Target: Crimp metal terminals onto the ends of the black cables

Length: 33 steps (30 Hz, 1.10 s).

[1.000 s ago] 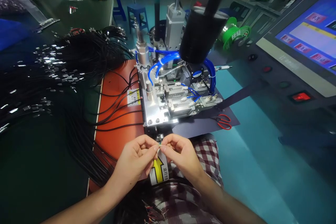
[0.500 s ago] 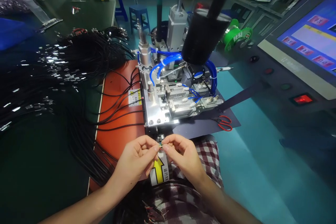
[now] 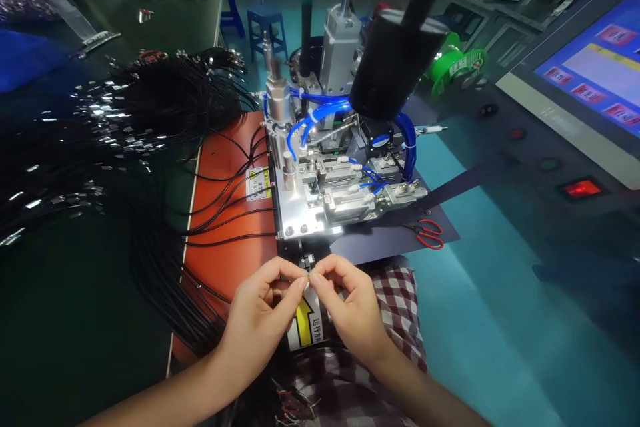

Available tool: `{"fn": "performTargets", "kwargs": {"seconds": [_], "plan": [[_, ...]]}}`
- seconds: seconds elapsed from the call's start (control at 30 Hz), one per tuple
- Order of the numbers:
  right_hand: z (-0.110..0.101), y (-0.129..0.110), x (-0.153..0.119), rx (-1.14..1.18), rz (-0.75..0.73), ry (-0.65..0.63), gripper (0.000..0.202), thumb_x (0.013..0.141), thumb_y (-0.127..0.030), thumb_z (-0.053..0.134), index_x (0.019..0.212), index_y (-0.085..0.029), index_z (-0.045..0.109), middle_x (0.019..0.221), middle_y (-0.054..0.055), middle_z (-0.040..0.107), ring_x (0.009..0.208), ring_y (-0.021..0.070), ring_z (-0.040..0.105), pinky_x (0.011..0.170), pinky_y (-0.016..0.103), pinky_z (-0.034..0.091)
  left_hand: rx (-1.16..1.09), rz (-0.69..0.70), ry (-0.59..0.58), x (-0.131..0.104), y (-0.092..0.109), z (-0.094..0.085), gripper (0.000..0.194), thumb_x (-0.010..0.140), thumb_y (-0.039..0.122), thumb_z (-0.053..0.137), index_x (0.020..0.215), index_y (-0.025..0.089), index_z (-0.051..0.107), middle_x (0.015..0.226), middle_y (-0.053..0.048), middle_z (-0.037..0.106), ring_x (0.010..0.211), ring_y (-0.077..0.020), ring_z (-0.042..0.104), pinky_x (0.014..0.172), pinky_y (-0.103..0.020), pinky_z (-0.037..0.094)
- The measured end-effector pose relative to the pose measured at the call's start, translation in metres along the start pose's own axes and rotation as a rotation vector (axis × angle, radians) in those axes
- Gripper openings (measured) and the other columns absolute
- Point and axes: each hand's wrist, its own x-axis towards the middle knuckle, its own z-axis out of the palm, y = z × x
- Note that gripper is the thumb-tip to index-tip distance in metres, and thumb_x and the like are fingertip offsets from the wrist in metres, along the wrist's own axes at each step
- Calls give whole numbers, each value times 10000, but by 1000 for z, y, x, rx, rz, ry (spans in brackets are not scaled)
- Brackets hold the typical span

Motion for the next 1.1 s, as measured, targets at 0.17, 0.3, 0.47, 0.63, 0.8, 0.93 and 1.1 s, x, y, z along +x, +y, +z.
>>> {"fn": "performTargets", "kwargs": {"seconds": [0.17,0.3,0.47,0.63,0.8,0.93,1.1], "plan": [[-3,-1,3,223,185,-101,153,824,-276,562,722,-167,532,609,-40,435,515,97,347,479,220,312,142,234,37,0,-3,-1,86,839,249,546,803,190,597,805,-7,540,625,-98,504,502,-188,391],[-6,0,3,160,161,-94,168,814,-288,567,703,-167,531,636,-23,461,557,113,380,503,228,325,219,303,-5,6,0,-3,120,849,227,530,757,185,593,776,-6,528,700,-122,511,599,-217,408],[-18,9,16,102,169,-73,174,804,-306,575,698,-173,539,608,-25,458,528,116,376,478,234,305,479,223,-61,13,4,-10,129,884,264,477,970,205,552,787,5,548,680,-123,538,596,-224,433],[-25,22,33,85,209,-123,170,782,-294,590,679,-159,567,631,-5,513,566,128,423,527,250,342,706,431,-94,19,-4,-20,202,911,193,409,1005,199,587,908,-26,525,823,-130,558,734,-233,452],[-22,29,38,114,250,-131,189,756,-328,604,673,-160,578,616,-12,513,561,128,431,517,244,346,801,455,-142,23,-13,-24,316,901,129,372,1122,221,577,916,-35,524,814,-132,569,701,-228,471],[-21,29,39,123,269,-139,183,751,-324,607,670,-163,576,610,-13,507,566,127,433,508,239,347,901,523,-131,25,-13,-24,396,860,58,347,1145,199,583,861,-39,536,756,-138,569,651,-235,476],[-22,30,41,131,280,-148,176,749,-314,609,665,-163,574,605,-18,506,567,124,436,521,240,354,982,573,-100,25,-13,-24,406,847,50,350,1139,191,595,822,-39,535,713,-145,564,608,-238,478]]}}
